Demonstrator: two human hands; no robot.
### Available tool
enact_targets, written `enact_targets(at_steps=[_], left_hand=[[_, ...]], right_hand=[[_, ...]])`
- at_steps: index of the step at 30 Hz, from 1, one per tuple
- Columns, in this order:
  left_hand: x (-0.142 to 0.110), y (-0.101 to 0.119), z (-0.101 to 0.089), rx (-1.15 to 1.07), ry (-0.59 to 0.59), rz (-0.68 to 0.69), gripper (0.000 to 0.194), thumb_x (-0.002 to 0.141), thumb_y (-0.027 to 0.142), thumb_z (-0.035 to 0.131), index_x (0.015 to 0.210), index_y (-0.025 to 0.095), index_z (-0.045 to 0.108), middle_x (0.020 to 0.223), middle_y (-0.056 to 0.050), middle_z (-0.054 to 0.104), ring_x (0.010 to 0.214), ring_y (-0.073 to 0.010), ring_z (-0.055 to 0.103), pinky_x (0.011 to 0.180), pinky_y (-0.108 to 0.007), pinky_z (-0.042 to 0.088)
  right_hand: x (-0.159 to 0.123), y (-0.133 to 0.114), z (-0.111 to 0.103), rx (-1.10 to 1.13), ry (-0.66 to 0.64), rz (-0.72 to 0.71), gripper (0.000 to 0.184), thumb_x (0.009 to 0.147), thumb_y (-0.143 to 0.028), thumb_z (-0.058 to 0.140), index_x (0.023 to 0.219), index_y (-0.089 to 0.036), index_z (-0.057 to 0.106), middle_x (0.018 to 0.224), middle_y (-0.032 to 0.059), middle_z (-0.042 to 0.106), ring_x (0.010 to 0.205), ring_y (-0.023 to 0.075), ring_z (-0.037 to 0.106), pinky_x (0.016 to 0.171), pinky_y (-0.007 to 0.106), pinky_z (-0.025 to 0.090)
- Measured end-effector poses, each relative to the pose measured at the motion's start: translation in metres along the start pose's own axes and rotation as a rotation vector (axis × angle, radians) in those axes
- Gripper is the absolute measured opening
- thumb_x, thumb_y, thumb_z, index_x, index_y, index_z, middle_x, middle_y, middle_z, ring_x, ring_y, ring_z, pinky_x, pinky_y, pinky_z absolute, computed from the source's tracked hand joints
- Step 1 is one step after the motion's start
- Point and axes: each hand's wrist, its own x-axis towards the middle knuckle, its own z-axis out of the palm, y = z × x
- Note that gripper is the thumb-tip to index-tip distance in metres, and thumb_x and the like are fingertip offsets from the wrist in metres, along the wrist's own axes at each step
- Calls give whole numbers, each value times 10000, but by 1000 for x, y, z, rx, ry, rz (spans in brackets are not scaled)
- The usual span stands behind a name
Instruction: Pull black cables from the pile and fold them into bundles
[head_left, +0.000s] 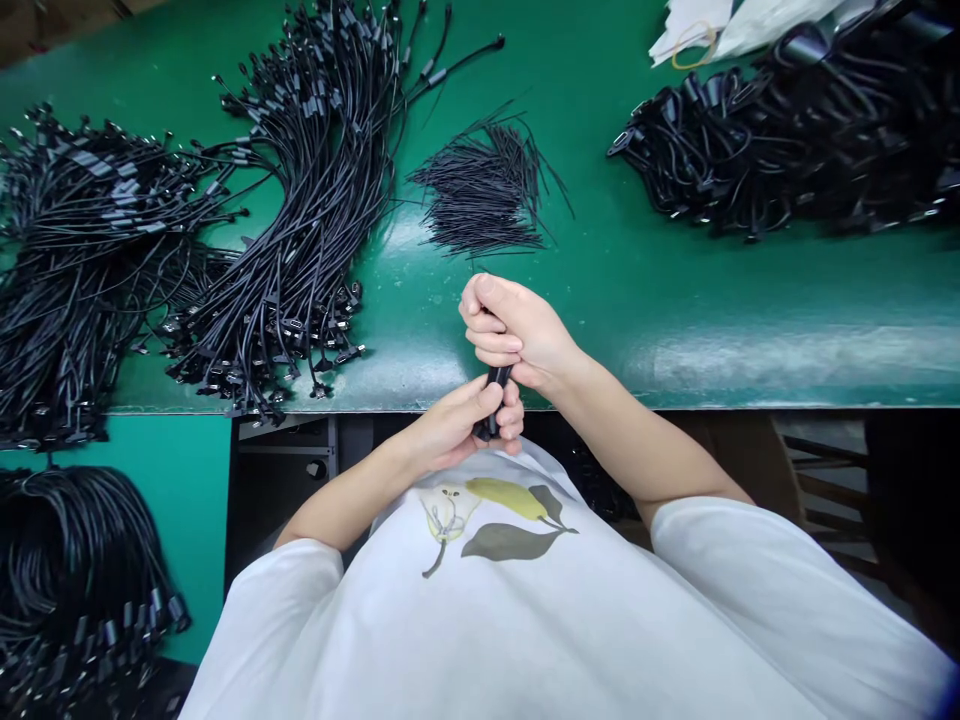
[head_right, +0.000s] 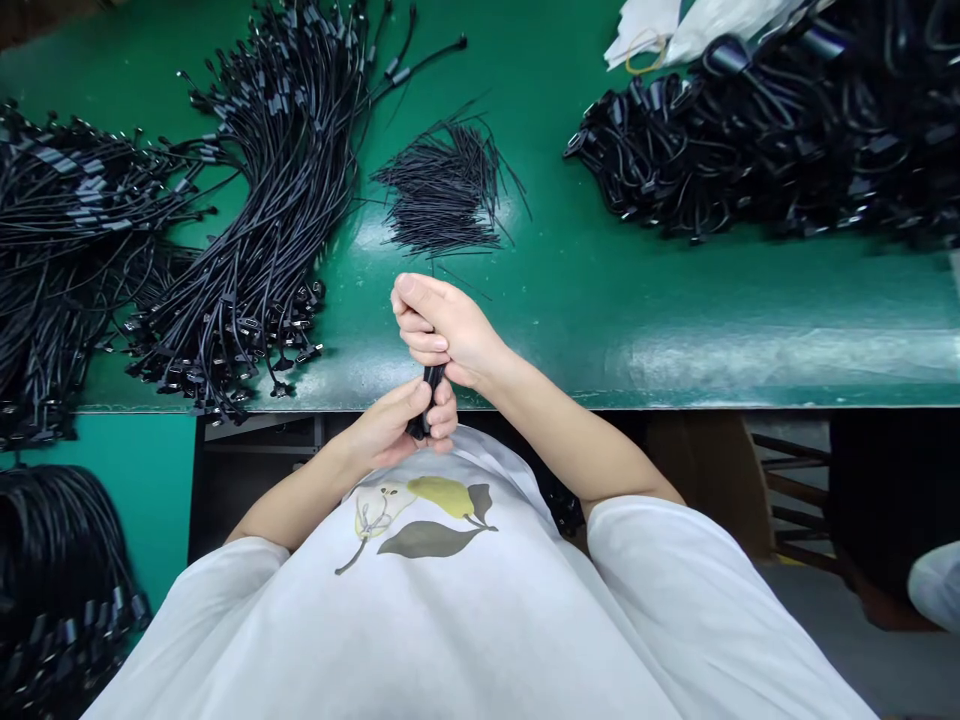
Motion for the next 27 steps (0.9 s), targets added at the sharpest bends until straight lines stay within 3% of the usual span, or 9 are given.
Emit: enact_targets(at_steps=[3,6,8,11,14,16,18,23,27], left_hand=[[3,-2,-5,59,42,111,425,754,511,736,758,157,502,895,-54,608,918,-176,609,847,-348,516],[7,-5,-18,210,127,145,448,773,566,685,812,172,475,802,-20,592,777,-142,602,725,-296,508],[8,-4,-28,370,193,153,438,811,590,617,851,187,450,681,40,497,593,-94,508,550,-227,427],[5,6,-38,780,257,181,366,888,529,511,792,186,431,631,46,461,540,-81,431,497,-217,348],[-2,18,-37,1081,224,101,227,925,376,467,831,170,478,612,49,479,536,-79,421,530,-223,362],[-6,24,-33,1089,175,14,152,916,311,469,954,166,496,631,59,494,531,-79,440,529,-217,374],[-10,28,-30,1100,158,-37,171,907,291,483,1028,171,497,679,49,544,558,-88,497,543,-218,400],[-14,26,-32,1629,145,111,146,953,287,448,971,193,558,842,-20,668,750,-162,619,690,-280,446],[-10,17,-43,2003,166,229,222,997,292,375,984,170,560,911,-61,683,823,-192,631,702,-293,445]], right_hand=[[1,0,-8,-251,25,-110,366,905,-534,541,806,-187,479,573,-91,355,391,39,341,373,164,330],[-7,-10,-17,-821,60,-388,255,961,-402,474,885,-177,569,763,10,586,709,134,606,693,304,521],[-18,-18,-21,-1265,-6,-618,194,961,-298,468,982,-183,624,1017,70,654,1017,202,603,946,433,452],[-34,-18,-23,-1773,-352,-796,292,950,-158,412,1175,-154,599,1220,109,621,1205,240,512,1059,487,331],[-44,-5,-26,-2115,-537,-669,294,944,-125,377,1147,-63,580,983,138,661,951,235,594,835,394,424],[-47,3,-32,-2236,-545,-526,232,948,-141,377,984,-89,600,773,90,620,699,199,559,619,332,357],[-47,8,-38,-2258,-575,-473,230,951,-141,362,845,-136,566,684,56,572,578,170,487,532,315,232],[-47,9,-41,-2222,-602,-500,277,958,-115,315,773,-163,515,645,44,536,559,161,443,533,321,133],[-44,9,-28,-2162,-544,-252,207,956,-168,399,831,-135,561,820,99,615,699,185,544,563,308,201]])
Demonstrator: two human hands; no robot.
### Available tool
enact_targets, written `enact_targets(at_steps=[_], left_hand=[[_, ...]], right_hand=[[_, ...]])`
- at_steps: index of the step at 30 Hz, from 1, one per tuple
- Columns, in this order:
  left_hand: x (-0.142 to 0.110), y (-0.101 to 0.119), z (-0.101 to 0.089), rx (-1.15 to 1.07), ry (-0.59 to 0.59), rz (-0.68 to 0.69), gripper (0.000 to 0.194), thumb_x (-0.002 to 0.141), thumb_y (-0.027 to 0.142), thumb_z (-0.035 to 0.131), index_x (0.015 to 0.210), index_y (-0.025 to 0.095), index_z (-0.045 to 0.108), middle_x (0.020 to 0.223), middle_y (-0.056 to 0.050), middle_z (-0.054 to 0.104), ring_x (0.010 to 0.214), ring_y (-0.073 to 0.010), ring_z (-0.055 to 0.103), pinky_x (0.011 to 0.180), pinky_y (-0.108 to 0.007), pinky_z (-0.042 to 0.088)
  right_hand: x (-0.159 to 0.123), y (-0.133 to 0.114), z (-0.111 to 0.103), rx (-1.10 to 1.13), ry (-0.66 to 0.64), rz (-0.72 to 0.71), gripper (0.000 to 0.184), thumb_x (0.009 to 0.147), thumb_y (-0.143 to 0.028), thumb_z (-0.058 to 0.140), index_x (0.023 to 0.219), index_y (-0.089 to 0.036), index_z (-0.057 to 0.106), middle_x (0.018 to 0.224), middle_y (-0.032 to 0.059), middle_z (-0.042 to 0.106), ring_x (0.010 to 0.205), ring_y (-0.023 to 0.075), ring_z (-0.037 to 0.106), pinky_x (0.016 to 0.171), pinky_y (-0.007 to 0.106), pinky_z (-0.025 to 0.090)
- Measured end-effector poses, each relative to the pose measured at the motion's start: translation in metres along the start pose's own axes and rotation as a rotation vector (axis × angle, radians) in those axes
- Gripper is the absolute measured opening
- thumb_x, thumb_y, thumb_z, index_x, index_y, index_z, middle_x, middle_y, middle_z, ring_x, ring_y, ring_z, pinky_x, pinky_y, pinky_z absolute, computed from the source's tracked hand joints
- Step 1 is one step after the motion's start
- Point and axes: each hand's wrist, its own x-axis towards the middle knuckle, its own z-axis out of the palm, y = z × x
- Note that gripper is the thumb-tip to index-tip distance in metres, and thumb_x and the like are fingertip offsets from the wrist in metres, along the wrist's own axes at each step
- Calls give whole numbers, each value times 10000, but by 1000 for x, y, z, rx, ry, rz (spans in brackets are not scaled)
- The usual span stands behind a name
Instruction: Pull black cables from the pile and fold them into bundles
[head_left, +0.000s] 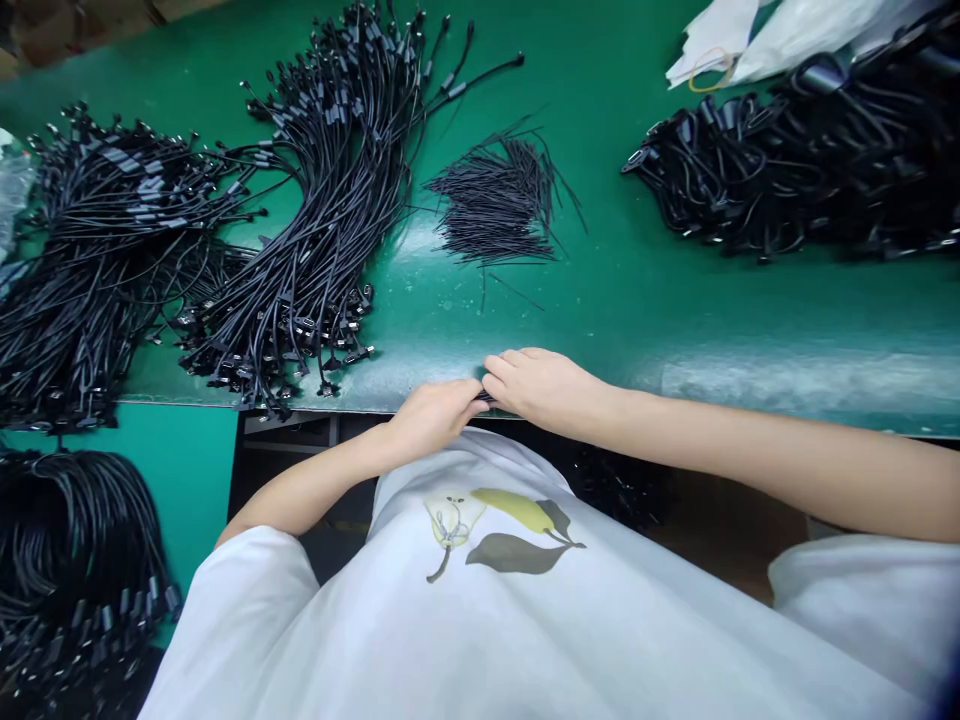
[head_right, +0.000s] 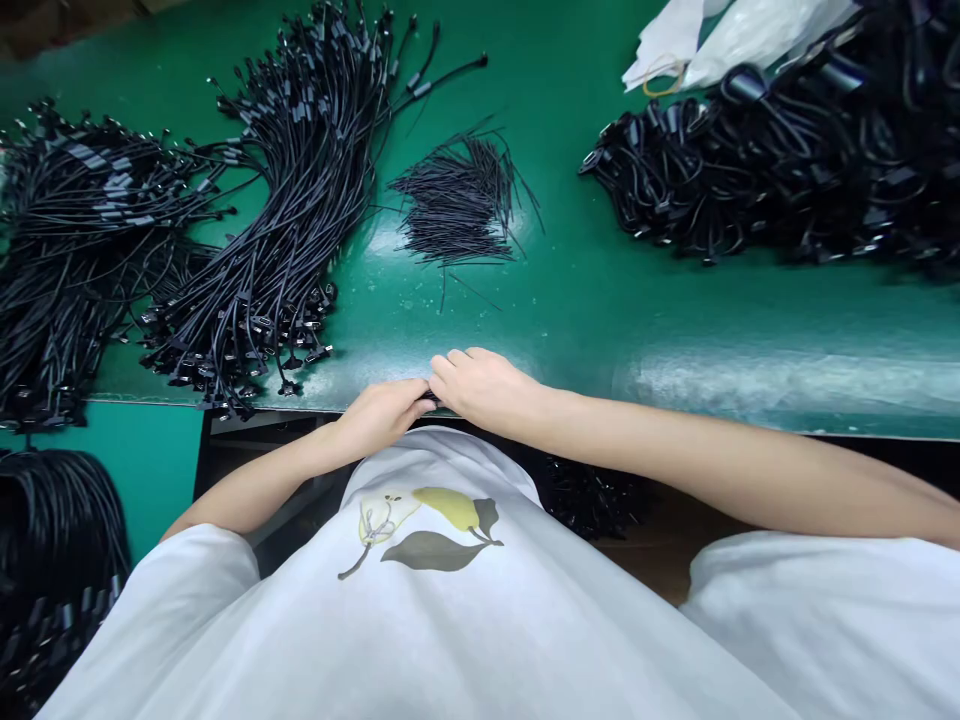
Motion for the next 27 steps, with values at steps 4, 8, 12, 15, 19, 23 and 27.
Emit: enact_targets(at_steps=[4,8,12,15,19,23,27], left_hand=[[1,-5,5,315,85,135,317,1020,317,293,951,162,560,843,-72,648,811,-204,607,642,-292,427],[2,-3,-5,423,75,159,304,1017,244,266,955,156,550,818,-78,625,794,-215,584,640,-307,427],[4,-2,-14,199,-60,71,263,1008,316,326,936,158,523,877,-87,632,819,-217,586,705,-323,447],[6,-7,-20,-162,-195,18,247,998,333,343,912,178,515,877,-62,643,790,-193,594,742,-324,453],[10,-16,-24,-773,-354,-32,278,962,418,384,918,175,509,743,-16,611,702,-158,600,707,-296,472],[11,-15,-17,-835,-400,-72,272,958,408,376,954,167,502,747,-15,597,652,-151,589,669,-296,478],[10,-6,-4,-271,-119,-92,252,986,333,325,949,170,512,885,-79,627,792,-208,590,766,-353,464]], right_hand=[[6,9,-15,466,-345,94,231,979,-280,409,937,-125,575,860,92,662,681,162,578,578,274,287],[5,20,-18,766,-413,21,333,1011,-355,322,910,-151,566,829,51,661,647,133,571,583,250,319],[2,8,0,264,-137,92,207,954,-164,372,904,-136,571,825,91,646,676,170,536,545,286,198],[0,0,10,33,5,10,211,930,-108,369,854,-145,562,765,80,616,634,167,482,538,306,134],[-1,4,9,-50,186,-94,269,965,-120,332,812,-163,549,706,54,580,601,157,418,541,319,129],[-1,9,7,-13,159,-135,273,975,-120,326,835,-165,556,743,55,589,617,159,423,549,322,140],[-2,12,11,212,17,-28,249,1002,-272,374,913,-135,563,835,82,616,691,173,495,578,296,214]])
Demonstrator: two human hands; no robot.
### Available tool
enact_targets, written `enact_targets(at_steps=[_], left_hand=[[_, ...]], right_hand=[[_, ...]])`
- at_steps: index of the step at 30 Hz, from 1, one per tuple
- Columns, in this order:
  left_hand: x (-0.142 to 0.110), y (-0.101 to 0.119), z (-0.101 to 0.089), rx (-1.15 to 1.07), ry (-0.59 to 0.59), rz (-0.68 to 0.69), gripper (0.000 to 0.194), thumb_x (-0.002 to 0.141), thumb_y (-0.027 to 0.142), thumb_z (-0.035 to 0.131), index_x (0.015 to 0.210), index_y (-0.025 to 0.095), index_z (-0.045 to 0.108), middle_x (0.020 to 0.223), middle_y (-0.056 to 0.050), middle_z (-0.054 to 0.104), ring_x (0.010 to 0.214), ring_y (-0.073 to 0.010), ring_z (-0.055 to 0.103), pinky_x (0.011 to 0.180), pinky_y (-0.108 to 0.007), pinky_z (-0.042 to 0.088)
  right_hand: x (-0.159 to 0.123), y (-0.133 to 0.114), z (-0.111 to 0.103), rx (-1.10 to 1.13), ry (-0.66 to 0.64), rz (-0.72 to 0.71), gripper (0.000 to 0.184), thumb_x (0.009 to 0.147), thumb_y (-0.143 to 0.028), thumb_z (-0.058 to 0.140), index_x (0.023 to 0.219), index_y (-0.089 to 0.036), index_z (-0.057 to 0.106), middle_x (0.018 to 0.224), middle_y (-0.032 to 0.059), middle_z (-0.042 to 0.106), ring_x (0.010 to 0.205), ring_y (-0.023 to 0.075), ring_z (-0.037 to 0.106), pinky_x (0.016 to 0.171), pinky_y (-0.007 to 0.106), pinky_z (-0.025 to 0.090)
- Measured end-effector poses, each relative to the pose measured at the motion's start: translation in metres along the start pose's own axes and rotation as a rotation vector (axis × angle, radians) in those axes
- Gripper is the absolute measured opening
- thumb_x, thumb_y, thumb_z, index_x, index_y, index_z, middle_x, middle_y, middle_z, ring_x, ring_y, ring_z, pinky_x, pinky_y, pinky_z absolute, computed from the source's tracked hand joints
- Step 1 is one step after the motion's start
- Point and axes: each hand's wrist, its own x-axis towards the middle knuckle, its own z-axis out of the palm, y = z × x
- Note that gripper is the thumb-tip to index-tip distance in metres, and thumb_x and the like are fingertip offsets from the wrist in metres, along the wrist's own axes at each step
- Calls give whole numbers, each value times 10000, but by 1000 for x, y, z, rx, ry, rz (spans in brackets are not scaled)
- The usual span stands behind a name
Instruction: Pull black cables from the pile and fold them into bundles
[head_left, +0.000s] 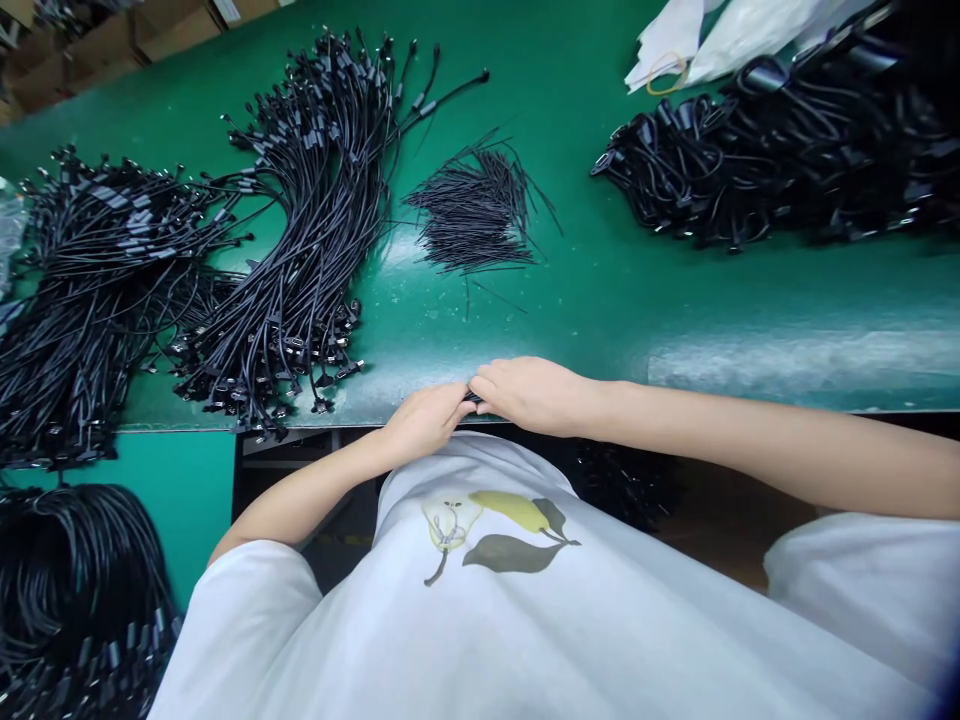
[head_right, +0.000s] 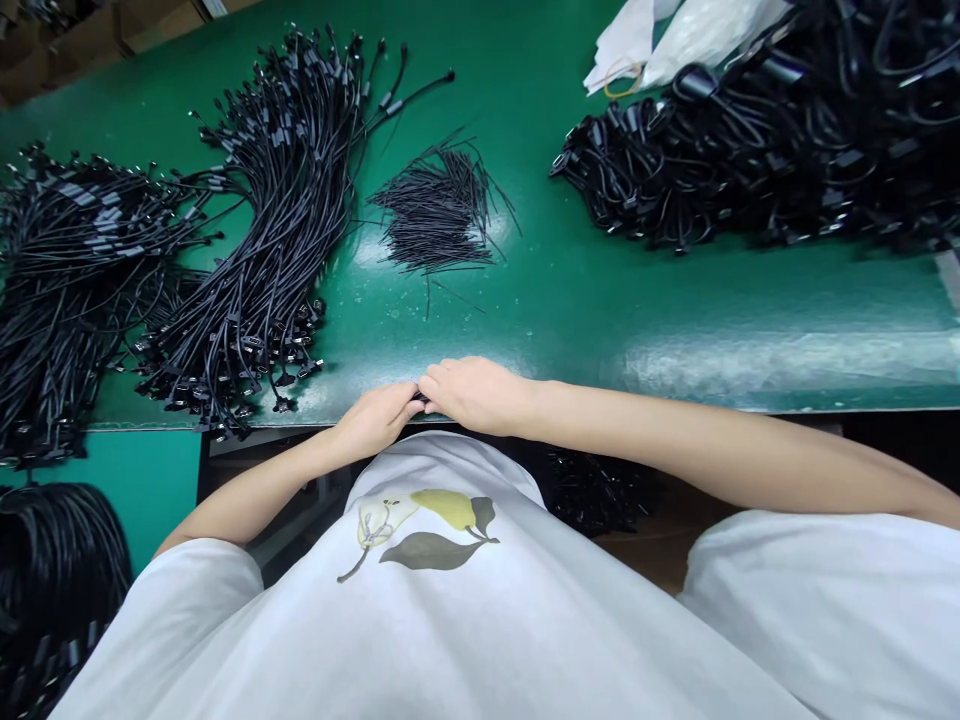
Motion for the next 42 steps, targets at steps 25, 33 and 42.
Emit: enact_targets(at_steps=[25,33,42], left_hand=[[-1,-7,10,128,84,26,242,982,265,322,962,170,544,868,-70,627,825,-204,592,759,-330,467],[-4,-9,4,315,146,70,295,998,261,278,1105,154,531,976,-117,639,905,-239,585,801,-374,476],[4,-16,-15,-628,-142,3,450,957,541,337,801,168,534,716,-6,538,657,-134,506,700,-281,431]], right_hand=[[1,-8,3,5,-105,152,162,970,-167,400,975,-136,558,842,71,644,665,166,552,523,286,183],[11,-1,-5,309,-85,198,304,1008,-309,360,954,-145,611,899,89,683,793,185,614,689,279,376],[13,-9,-6,90,-19,134,237,960,-231,429,896,-137,637,821,96,675,736,194,627,632,290,378]])
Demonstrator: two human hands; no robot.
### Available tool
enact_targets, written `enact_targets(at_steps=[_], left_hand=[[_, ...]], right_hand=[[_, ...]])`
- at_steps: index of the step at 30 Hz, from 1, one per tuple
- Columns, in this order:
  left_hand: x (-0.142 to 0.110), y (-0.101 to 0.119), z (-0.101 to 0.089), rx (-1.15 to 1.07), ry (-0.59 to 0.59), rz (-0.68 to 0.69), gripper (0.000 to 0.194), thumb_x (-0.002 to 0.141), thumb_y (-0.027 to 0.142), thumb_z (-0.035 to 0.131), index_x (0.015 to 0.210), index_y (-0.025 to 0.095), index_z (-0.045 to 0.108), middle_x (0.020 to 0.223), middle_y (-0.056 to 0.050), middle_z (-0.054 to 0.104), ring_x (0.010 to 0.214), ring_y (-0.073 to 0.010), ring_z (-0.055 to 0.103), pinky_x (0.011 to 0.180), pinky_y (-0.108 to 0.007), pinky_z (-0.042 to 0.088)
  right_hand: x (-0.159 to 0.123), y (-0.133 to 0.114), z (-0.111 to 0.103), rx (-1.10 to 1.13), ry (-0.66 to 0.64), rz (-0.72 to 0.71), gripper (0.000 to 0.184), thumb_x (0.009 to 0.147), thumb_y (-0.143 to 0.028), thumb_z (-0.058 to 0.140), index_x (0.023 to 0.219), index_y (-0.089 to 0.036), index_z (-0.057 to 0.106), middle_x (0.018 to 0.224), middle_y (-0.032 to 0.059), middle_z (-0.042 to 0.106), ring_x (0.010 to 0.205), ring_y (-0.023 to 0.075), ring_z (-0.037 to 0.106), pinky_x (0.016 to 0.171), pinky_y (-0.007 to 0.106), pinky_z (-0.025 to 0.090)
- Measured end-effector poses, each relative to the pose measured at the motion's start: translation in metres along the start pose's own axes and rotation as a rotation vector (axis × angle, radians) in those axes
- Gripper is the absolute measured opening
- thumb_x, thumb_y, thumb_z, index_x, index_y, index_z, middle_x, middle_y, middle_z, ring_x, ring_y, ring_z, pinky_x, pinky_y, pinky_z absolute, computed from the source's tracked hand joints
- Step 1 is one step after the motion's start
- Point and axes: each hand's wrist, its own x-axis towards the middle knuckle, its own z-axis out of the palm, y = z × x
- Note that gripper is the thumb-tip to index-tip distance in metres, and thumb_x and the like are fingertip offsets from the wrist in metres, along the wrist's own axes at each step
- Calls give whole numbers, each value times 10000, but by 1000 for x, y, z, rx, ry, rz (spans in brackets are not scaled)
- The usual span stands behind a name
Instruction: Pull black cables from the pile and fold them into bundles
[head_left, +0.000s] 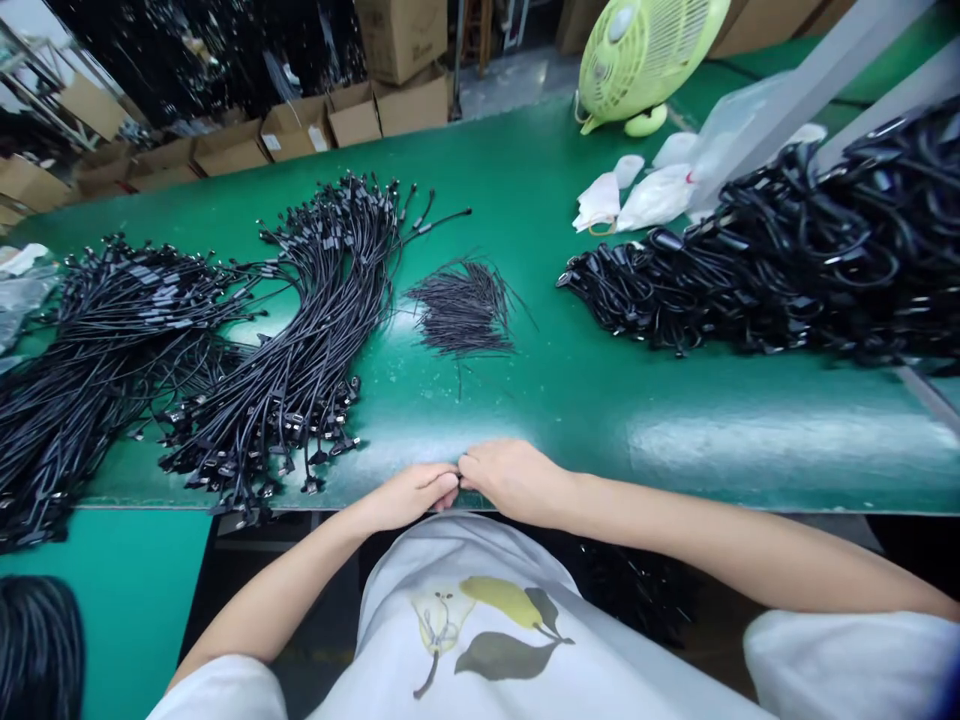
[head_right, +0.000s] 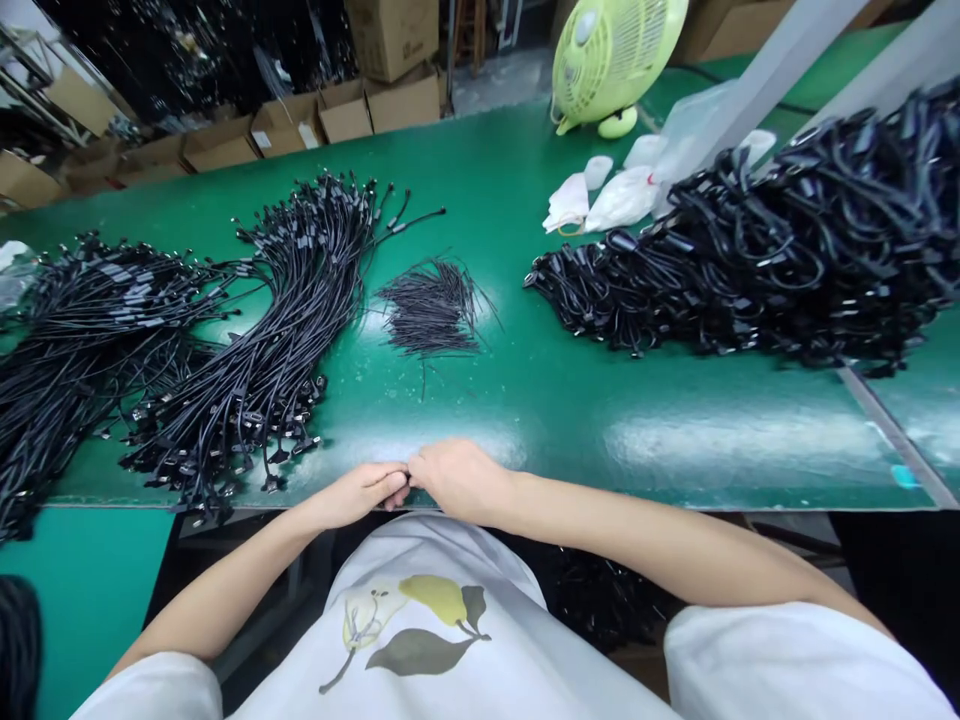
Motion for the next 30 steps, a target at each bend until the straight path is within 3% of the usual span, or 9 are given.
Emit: enact_targets(at_steps=[6,10,11,14,17,19,24,27,30], left_hand=[[0,-9,6,-250,38,-44,459,886,610,456,819,167,551,662,26,428,616,-122,384,619,-270,349],[1,-24,15,-175,285,-49,503,869,654,428,766,176,547,615,27,420,609,-139,406,627,-289,355],[1,-27,16,-177,351,-44,505,869,655,423,768,176,546,604,30,414,603,-139,406,629,-290,358],[4,-28,18,-354,498,8,466,860,630,466,773,176,523,566,58,358,545,-113,351,614,-281,361],[8,-16,18,-598,575,87,428,828,588,566,742,174,497,574,75,339,503,-77,279,581,-258,355],[9,-6,17,-698,607,138,419,808,562,617,733,165,506,579,78,341,492,-62,256,562,-244,347],[11,7,16,-783,634,205,407,784,532,670,754,144,550,573,83,339,482,-47,259,551,-232,347],[16,10,21,-791,571,203,422,776,542,679,813,133,578,566,87,338,474,-43,263,550,-235,355],[23,12,29,-830,499,209,466,767,522,705,991,134,576,565,95,370,461,-42,270,543,-229,356]], right_hand=[[9,2,-13,33,-96,-37,239,950,-261,462,895,-138,659,834,93,698,739,212,650,610,288,393],[21,47,-37,261,12,-92,280,949,-399,512,895,-171,666,859,46,694,762,149,625,648,236,418],[24,66,-44,305,122,-23,274,948,-400,516,883,-176,659,849,30,684,751,127,607,654,218,413],[31,129,-57,229,558,452,297,956,-383,496,800,-148,590,755,34,625,655,96,508,605,215,353],[33,173,-53,204,637,603,320,964,-344,483,686,-186,486,638,11,535,609,91,428,600,232,319],[32,183,-46,276,629,683,350,937,-294,535,617,-224,411,555,-22,459,584,95,385,610,239,319],[14,152,-33,494,565,729,281,849,-153,566,638,-236,400,531,-30,440,580,117,402,609,258,320],[4,101,-18,646,453,589,126,865,-242,531,749,-215,493,565,-21,541,562,119,491,579,252,365],[7,47,6,980,348,429,166,835,-364,553,870,-206,515,578,-39,567,501,115,512,499,241,383]])
